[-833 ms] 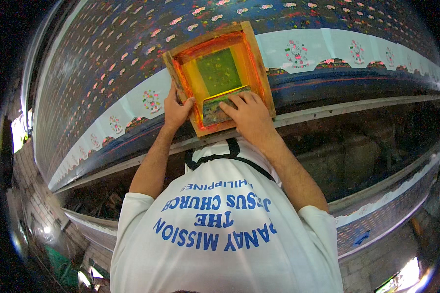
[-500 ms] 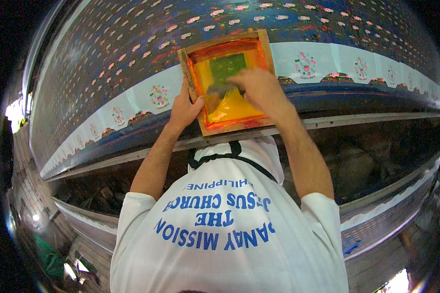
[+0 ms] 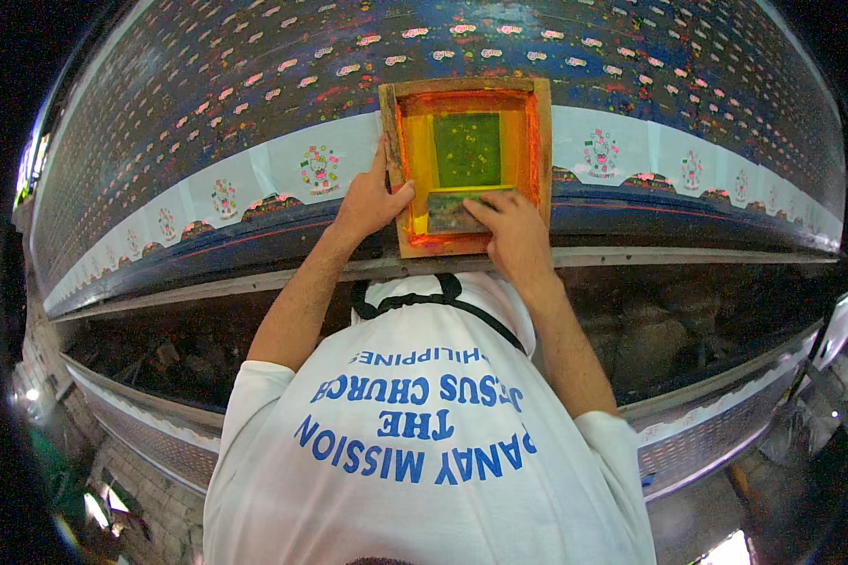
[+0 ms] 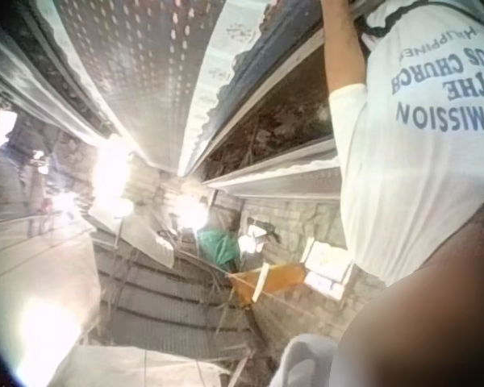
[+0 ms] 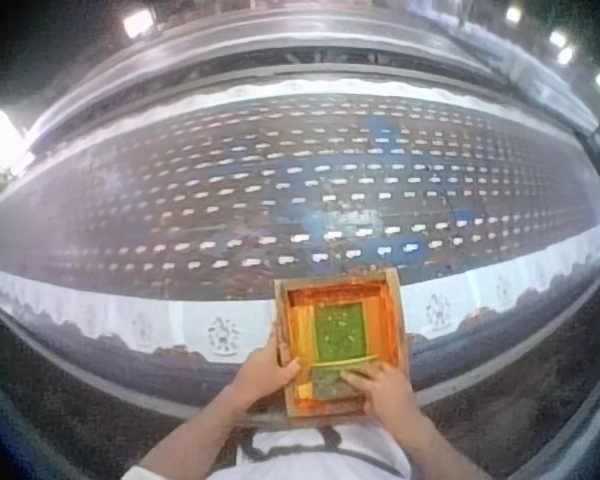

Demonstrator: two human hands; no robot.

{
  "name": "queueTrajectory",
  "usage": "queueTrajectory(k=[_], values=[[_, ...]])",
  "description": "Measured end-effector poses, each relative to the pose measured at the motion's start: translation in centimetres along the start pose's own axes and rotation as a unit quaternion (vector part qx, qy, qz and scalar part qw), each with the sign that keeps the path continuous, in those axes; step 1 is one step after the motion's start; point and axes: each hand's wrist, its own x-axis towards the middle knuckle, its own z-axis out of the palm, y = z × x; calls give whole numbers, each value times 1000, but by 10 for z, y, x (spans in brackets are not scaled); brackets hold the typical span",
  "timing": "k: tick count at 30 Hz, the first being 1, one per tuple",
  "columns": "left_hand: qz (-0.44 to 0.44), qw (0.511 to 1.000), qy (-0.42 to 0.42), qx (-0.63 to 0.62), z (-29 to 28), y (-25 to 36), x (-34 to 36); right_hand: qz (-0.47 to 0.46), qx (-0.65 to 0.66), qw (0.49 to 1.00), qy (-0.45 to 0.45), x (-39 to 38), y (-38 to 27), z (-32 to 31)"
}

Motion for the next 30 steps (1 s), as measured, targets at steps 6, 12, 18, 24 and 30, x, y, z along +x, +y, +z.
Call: queueTrajectory(k=[6, 12, 18, 24, 30], values=[[-16, 1000, -12, -9, -4, 1, -3, 11, 58, 994, -91, 48, 13, -35], [-47, 990, -97, -92, -26, 18, -7, 0, 68, 998, -16, 134, 42, -50], [-35, 992, -93, -83, -24, 11, -6, 18, 14, 1000, -9, 92, 31, -21], [7, 997, -65, -29, 0, -15, 6, 35, 19, 999, 12, 4, 0, 4], [8, 998, -43, -39, 5, -14, 6, 56, 43, 997, -3, 3, -10, -7]])
